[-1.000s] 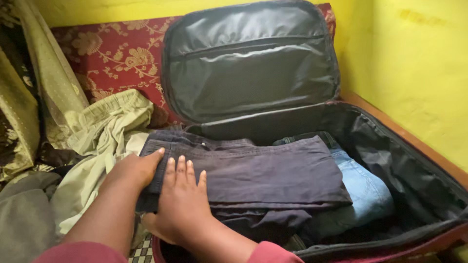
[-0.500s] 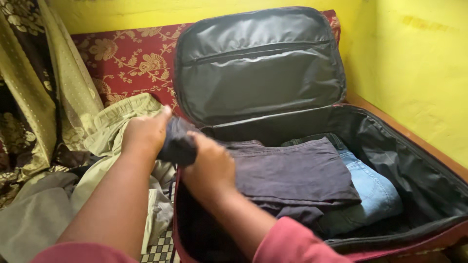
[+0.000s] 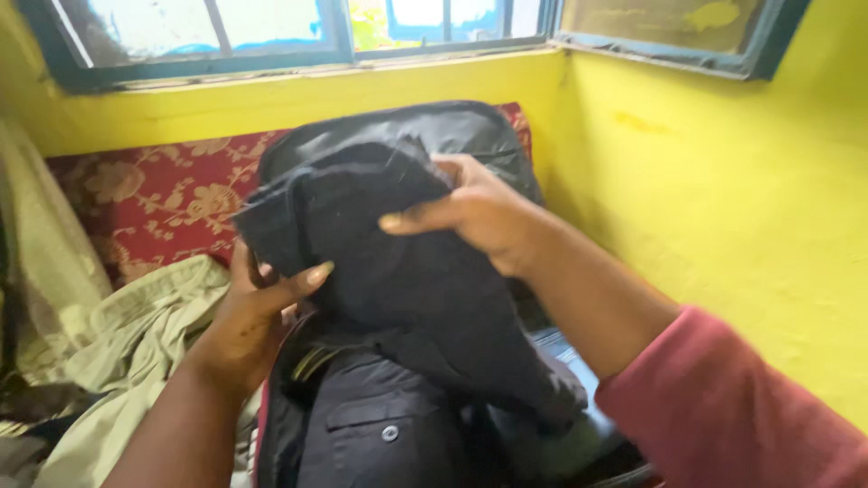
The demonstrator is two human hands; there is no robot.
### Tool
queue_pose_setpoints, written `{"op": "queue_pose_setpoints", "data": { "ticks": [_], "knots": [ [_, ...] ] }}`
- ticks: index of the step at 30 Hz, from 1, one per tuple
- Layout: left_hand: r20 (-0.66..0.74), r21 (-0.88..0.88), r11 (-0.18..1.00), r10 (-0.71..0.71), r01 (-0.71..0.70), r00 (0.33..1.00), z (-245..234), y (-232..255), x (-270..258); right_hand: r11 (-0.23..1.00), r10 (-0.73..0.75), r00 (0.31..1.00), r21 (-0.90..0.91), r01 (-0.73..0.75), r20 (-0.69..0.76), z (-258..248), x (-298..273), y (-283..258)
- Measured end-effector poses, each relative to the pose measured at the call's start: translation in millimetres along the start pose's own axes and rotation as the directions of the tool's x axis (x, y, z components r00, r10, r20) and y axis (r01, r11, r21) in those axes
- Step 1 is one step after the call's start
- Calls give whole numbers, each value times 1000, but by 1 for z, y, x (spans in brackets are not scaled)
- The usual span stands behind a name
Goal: The person packs a suitcase by folding and placing various pairs of pants and shorts into the main compartment, smoothing them down to fit.
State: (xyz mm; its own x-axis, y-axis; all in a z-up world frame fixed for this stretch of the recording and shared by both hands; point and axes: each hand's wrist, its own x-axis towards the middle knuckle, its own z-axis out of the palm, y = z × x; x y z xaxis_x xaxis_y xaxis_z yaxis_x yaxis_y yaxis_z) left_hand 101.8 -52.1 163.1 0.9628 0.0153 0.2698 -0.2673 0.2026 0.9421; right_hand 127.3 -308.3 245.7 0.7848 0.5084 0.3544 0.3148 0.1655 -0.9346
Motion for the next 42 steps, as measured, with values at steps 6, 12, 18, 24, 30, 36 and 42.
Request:
{"op": "queue_pose_setpoints", "data": {
  "ticks": [6,12,18,24,30,36,42],
  "knots": [
    [259,-300,954,82,-1,962,38,51,-4,957,106,989,261,-129,100,-39,3,-69],
    [38,-143,989,34,-28,999,82,109,7,998,42,999,-36,-43,-18,-64,5,-100],
    [-63,-99,990,99,-105,993,104,116,20,995,-81,981,45,90,-178,-73,6,-72],
    [-243,33,960,276,-276,930,104,137,42,926,-351,869,10,378,-348,-55,49,-83],
    [2,-29,889,457,-457,889,50,140,34,693,-698,692,68,717,-185,-33,55,-79],
    [388,49,998,12,-34,922,-11,93,-17,955,-247,945,113,275,-213,-19,-11,-21],
    [302,89,955,-297,283,906,-34,55,-60,985,4,975,170,35,-223,-22,-46,8]
  ]
}}
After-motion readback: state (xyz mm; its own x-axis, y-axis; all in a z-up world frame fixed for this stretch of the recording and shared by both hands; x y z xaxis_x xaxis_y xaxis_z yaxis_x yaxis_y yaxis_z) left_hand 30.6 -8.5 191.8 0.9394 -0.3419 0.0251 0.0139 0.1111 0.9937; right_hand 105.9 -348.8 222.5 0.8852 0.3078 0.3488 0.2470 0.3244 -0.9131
